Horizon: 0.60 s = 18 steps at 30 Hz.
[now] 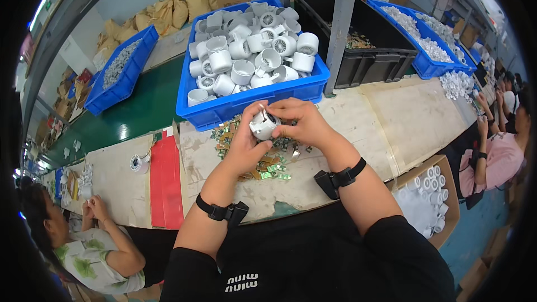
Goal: Assembling small plastic and electronic components at a factory workbench, inserting green internal pieces into white housings.
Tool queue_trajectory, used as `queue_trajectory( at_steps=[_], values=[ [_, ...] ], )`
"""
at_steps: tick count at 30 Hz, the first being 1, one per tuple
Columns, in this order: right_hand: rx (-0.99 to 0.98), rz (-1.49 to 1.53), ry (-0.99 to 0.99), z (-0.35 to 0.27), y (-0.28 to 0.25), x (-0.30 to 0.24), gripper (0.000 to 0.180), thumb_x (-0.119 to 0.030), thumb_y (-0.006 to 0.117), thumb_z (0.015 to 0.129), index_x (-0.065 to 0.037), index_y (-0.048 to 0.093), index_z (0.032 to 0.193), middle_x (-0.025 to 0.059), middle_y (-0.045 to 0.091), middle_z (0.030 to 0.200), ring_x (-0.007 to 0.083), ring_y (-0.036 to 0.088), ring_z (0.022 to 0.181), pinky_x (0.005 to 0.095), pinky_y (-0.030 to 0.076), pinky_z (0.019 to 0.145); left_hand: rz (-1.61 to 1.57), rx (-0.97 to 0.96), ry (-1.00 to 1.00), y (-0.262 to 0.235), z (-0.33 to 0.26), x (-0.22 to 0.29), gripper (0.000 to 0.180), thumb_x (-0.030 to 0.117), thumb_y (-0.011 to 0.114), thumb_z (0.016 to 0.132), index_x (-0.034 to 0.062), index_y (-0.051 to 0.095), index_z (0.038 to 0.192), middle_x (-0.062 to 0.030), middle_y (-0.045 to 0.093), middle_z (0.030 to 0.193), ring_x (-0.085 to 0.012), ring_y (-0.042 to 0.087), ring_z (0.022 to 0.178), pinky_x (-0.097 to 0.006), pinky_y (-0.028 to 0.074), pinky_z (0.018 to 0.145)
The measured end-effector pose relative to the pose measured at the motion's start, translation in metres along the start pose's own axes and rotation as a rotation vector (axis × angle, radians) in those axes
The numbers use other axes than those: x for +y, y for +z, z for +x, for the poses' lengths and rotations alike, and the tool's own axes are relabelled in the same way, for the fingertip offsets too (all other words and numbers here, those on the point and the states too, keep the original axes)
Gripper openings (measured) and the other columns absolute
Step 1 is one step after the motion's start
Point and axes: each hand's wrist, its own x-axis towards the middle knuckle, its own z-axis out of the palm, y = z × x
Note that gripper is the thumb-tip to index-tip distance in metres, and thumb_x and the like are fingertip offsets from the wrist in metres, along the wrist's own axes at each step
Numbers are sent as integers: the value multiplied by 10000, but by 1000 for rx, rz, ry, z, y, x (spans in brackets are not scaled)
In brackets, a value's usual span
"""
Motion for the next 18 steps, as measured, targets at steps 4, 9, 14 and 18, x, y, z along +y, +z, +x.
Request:
queue_trajectory(
  at_steps=[4, 9, 14, 18],
  values=[
    [-9, 344, 384, 4, 8, -4, 611, -138, 922, 815, -24, 676, 1363, 52, 724, 1104, 91, 664, 934, 261, 537, 752, 470, -11, 158, -26, 6, 15, 517, 33, 692, 867, -6, 612, 1376, -185, 548, 1505, -306, 517, 1374, -444, 364, 1183],
    [-82, 733, 433, 2, 24, -3, 826, -104, 877, 872, 0, 399, 1537, 93, 716, 1119, 115, 688, 875, 242, 559, 681, 43, 175, 133, -23, 1, 5, 229, 85, 622, 976, -25, 727, 1148, -129, 759, 1161, -267, 676, 1118, -443, 368, 1168],
    [-101, 752, 577, -3, 30, -7, 468, -148, 808, 949, -27, 574, 1336, 83, 741, 1031, 120, 702, 835, 282, 597, 672, -284, 280, -55, -13, -1, 13, 260, 138, 525, 1071, -40, 695, 988, -107, 690, 884, -210, 707, 856, -299, 542, 753],
    [-319, 123, 368, -3, 11, -9, 191, -186, 813, 910, -52, 758, 1033, 55, 767, 941, 186, 704, 859, 351, 584, 764, -500, 470, -143, -29, 2, 2, 257, 133, 528, 1054, -36, 665, 918, -97, 639, 784, -266, 728, 718, -343, 580, 677]
  ],
)
